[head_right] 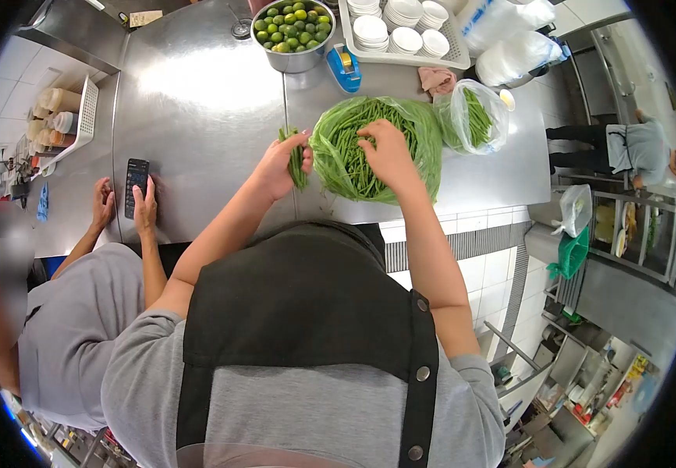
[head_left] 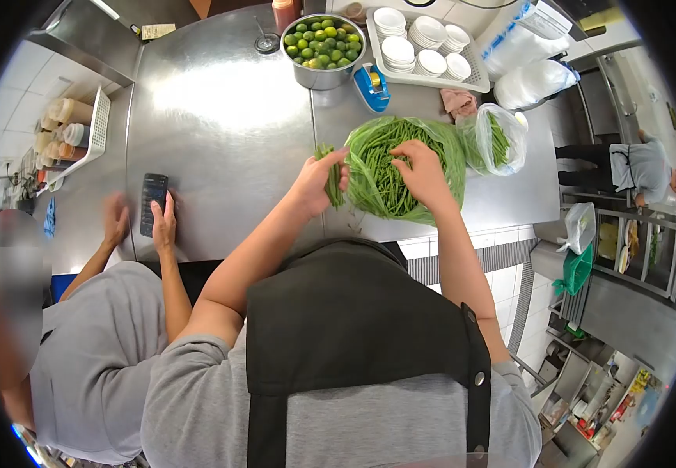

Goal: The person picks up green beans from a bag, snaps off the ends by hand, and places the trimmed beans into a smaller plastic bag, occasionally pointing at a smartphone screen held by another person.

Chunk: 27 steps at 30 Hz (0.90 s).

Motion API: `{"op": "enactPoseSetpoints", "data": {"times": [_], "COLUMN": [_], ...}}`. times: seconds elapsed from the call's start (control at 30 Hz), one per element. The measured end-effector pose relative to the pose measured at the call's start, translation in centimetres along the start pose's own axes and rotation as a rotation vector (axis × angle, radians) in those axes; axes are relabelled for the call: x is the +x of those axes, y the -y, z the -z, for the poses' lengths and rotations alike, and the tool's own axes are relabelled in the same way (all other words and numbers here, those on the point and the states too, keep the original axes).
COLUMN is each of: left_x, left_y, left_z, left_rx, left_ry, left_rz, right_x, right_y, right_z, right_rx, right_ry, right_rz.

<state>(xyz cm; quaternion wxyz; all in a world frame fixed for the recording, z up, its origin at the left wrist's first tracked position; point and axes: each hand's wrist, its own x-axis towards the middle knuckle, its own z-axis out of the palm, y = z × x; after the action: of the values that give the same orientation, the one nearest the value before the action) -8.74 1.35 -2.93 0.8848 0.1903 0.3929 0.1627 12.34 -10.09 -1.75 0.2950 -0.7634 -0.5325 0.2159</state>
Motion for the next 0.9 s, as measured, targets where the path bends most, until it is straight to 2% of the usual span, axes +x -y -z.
{"op": "enactPoseSetpoints", "data": {"times": [0.07,0.17,0.27,0.4,0.47,0.53,0.63,0.7,0.77,0.8,0.87,0.9], "left_x": [-0.1,-1.4,-1.5,-2.3,-1.9,-1.2,0.2,0.2,0.8,0.7,0.2,0.7], "left_y": [0.9,3.2,5.3,2.9,2.3,1.6,-0.1,-1.6,-2.4,-2.5,-2.5,-2.2], "left_z": [0.4,-0.2,0.4,-0.9,-0.7,0.0,0.8,-0.1,-0.8,-1.7,-4.3,-4.6], "left_rx": [0.04,0.137,0.263,0.285,0.182,0.108,0.02,0.078,0.12,0.245,0.493,0.644], "left_ry": [0.061,0.191,0.356,0.325,0.28,0.218,0.11,0.042,0.039,0.016,-0.037,0.02], "left_rz": [0.065,0.232,0.383,0.369,0.288,0.199,0.061,-0.046,-0.162,-0.221,-0.335,-0.5], "right_x": [1.2,2.7,3.8,4.5,4.5,4.2,4.0,4.0,3.3,3.0,2.6,2.0], "right_y": [-1.3,-0.7,1.0,-0.4,-1.5,-0.9,-0.8,-1.2,-0.5,0.1,-0.1,0.9], "right_z": [-1.9,-3.3,-4.8,-8.8,-9.2,-6.9,-3.7,-2.1,-0.9,-0.3,-0.2,0.3], "right_rx": [-0.104,-0.291,-0.437,-0.571,-0.5,-0.396,-0.213,-0.009,0.244,0.371,0.54,0.642], "right_ry": [-0.028,-0.018,0.092,0.0,-0.008,0.046,0.007,-0.015,-0.045,-0.059,-0.111,-0.113], "right_rz": [0.071,0.052,0.161,0.281,0.294,0.305,0.256,0.255,0.057,-0.042,-0.039,-0.077]}}
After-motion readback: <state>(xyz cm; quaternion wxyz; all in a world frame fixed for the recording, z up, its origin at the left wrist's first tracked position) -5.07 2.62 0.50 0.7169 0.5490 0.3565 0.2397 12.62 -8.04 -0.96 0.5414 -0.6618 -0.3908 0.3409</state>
